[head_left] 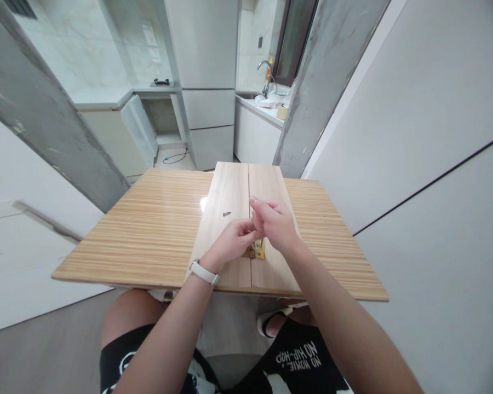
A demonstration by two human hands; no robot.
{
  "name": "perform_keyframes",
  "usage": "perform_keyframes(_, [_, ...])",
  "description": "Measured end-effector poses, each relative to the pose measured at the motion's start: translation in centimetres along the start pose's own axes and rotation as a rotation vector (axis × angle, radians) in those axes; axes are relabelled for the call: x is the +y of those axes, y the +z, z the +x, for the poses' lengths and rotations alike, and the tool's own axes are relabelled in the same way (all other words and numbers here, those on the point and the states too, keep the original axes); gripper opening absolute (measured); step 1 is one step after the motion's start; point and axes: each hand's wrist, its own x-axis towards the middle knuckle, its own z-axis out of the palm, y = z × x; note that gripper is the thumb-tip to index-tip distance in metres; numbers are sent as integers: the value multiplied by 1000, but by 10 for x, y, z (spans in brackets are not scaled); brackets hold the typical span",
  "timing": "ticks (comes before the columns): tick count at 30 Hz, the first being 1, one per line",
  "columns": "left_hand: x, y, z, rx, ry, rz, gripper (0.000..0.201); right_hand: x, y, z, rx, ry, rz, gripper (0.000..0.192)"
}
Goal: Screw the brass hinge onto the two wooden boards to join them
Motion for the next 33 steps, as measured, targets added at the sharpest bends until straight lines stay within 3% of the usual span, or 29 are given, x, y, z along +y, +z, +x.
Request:
perform_keyframes(6, [7,-12,9,-270,-17,-73,24,0,31,-16,646,-125,-213,60])
perform_keyframes(8, [10,-9,5,-233,-10,-57,21,1,39,-19,709,-137,-228,59])
perform_keyframes(10, [10,-2,-2,-111,12,-22,17,2,41,-20,704,-135,-218,59])
perform_keyframes(12, [8,6,-9,29,33,12,16,2,37,-20,640,-131,-183,60])
perform_keyframes(14, [6,13,-15,119,55,35,21,1,26,-20,473,-123,-105,62])
perform_keyframes(18, [4,20,-18,179,59,90,30,-4,-9,-12,-81,-101,73,60])
perform_keyframes(21, [2,21,-18,184,34,110,32,-11,-31,4,-387,-57,106,54])
perform_keyframes(25, [-3,18,-19,191,16,121,37,-19,-39,23,-815,46,62,57])
perform_keyframes(28, [-3,16,-20,182,25,79,39,-17,-34,28,-873,90,88,62])
perform_keyframes(33, [7,17,-19,175,32,11,33,-7,-21,20,-658,79,90,66])
